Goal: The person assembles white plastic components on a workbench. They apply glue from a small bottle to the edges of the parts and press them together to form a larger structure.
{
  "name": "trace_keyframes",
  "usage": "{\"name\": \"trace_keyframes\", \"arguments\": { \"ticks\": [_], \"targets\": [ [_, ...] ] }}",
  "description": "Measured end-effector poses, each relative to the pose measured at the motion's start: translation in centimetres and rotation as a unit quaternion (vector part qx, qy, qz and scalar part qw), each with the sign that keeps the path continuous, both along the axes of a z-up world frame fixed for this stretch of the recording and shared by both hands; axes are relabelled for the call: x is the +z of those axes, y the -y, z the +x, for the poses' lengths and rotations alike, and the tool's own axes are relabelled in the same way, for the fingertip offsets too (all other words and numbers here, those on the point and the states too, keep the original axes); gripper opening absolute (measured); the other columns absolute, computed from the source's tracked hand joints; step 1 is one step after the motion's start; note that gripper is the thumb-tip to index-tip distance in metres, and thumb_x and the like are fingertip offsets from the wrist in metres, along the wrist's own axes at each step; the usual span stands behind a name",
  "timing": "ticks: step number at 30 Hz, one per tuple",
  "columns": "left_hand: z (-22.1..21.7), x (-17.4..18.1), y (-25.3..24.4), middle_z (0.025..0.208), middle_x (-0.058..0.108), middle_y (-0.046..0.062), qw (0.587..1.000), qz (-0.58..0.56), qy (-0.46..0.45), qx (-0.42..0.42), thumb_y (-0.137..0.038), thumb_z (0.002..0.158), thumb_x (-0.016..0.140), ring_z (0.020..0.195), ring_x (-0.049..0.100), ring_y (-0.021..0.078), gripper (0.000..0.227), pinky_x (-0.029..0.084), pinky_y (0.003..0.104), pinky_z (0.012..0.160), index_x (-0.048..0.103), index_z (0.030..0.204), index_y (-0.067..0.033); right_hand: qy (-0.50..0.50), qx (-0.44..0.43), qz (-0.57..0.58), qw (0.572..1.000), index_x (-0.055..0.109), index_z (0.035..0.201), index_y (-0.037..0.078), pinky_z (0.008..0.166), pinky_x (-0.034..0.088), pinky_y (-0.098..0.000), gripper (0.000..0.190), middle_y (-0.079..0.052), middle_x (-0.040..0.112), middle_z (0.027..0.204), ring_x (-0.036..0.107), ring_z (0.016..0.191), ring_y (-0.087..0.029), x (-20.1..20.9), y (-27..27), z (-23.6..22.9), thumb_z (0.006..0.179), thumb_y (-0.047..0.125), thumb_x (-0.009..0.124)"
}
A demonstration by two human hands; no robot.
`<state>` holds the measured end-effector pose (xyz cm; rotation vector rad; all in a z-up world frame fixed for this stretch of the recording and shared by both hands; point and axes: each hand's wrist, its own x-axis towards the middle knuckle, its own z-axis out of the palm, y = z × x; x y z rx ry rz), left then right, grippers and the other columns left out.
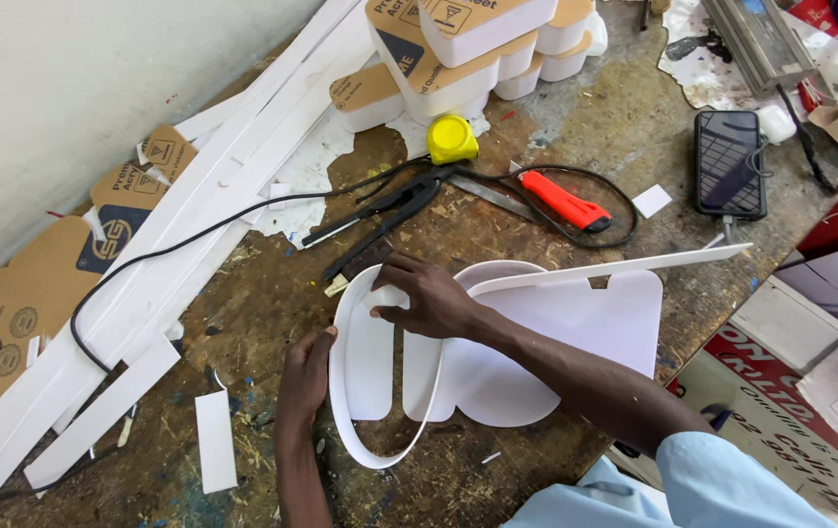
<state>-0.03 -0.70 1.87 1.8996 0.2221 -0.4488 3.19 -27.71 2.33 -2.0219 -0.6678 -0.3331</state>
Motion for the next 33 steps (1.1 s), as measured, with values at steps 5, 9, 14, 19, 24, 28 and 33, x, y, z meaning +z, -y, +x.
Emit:
{"name": "trace_keyframes", "arguments": {
  "ticks": [5, 9, 14, 19, 24, 28, 33],
  "targets": [
    [-0.3, 0.7, 0.0, 0.082, 0.076, 0.025, 1.0, -0.015, -0.013, -0.008, -0.049, 0.118, 0.06, 0.08, 0.075, 0.04, 0.057, 0.057, 0.056, 0.083, 0.088, 0.112, -0.0005, -0.006, -0.003, 0.021, 1.0, 0.072, 0.112, 0.01, 0.08, 0.059, -0.055, 0.027, -0.015, 0.066, 0.1, 0.071, 0.098, -0.046, -0.5, -0.2, 0.0, 0.096, 0.024, 0.088],
    [0.0, 0.4, 0.2, 0.077, 0.07, 0.021, 0.999, -0.031, -0.004, -0.013, -0.048, 0.118, 0.063, 0.077, 0.07, 0.0324, 0.053, 0.055, 0.05, 0.081, 0.085, 0.103, -0.0017, -0.037, -0.002, 0.073, 0.997, 0.072, 0.114, 0.011, 0.083, 0.059, -0.055, 0.023, -0.016, 0.069, 0.101, 0.073, 0.098, -0.047, 0.5, 0.0, -0.3, 0.098, 0.022, 0.085],
    [0.0, -0.9, -0.4, 0.07, 0.066, 0.019, 0.999, -0.046, 0.002, -0.01, -0.047, 0.118, 0.063, 0.068, 0.066, 0.0308, 0.054, 0.054, 0.05, 0.075, 0.081, 0.095, -0.0014, -0.056, -0.044, 0.128, 0.989, 0.07, 0.122, 0.01, 0.083, 0.061, -0.0549, 0.033, -0.022, 0.074, 0.102, 0.077, 0.098, -0.05, 0.1, 0.4, -0.4, 0.099, 0.027, 0.087],
    [-0.3, 1.7, 0.4, 0.065, 0.061, 0.016, 0.999, -0.047, 0.009, -0.006, -0.045, 0.119, 0.063, 0.062, 0.061, 0.0271, 0.055, 0.052, 0.046, 0.069, 0.075, 0.086, -0.0034, -0.051, -0.089, 0.182, 0.978, 0.063, 0.12, 0.011, 0.083, 0.062, -0.0454, 0.032, -0.017, 0.078, 0.102, 0.082, 0.096, -0.038, -1.2, 0.6, -0.5, 0.105, 0.029, 0.084],
    [-0.7, 3.7, 1.0, 0.063, 0.06, 0.013, 0.999, -0.051, 0.012, -0.014, -0.047, 0.119, 0.062, 0.061, 0.06, 0.0245, 0.056, 0.051, 0.043, 0.066, 0.074, 0.086, -0.0047, -0.045, -0.093, 0.178, 0.979, 0.056, 0.123, 0.008, 0.082, 0.061, -0.0487, 0.037, -0.023, 0.075, 0.097, 0.082, 0.095, -0.045, -1.5, 0.4, -0.3, 0.106, 0.026, 0.083],
    [-0.4, 4.2, 1.1, 0.059, 0.055, 0.011, 0.998, -0.058, 0.011, -0.017, -0.046, 0.119, 0.063, 0.055, 0.052, 0.0217, 0.056, 0.047, 0.041, 0.061, 0.071, 0.08, -0.0065, -0.039, -0.085, 0.163, 0.982, 0.059, 0.13, 0.007, 0.078, 0.061, -0.0478, 0.035, -0.026, 0.079, 0.099, 0.082, 0.094, -0.046, -1.0, 0.5, 0.0, 0.108, 0.025, 0.079],
    [-0.5, 1.9, 0.3, 0.06, 0.05, 0.01, 0.997, -0.06, 0.046, -0.028, -0.044, 0.123, 0.059, 0.056, 0.046, 0.0187, 0.055, 0.043, 0.04, 0.061, 0.067, 0.081, -0.0083, -0.044, -0.062, 0.125, 0.989, 0.068, 0.138, 0.005, 0.076, 0.063, -0.0487, 0.037, -0.027, 0.082, 0.1, 0.081, 0.095, -0.05, 0.9, -0.2, -0.2, 0.103, 0.01, 0.079]
  ]
}}
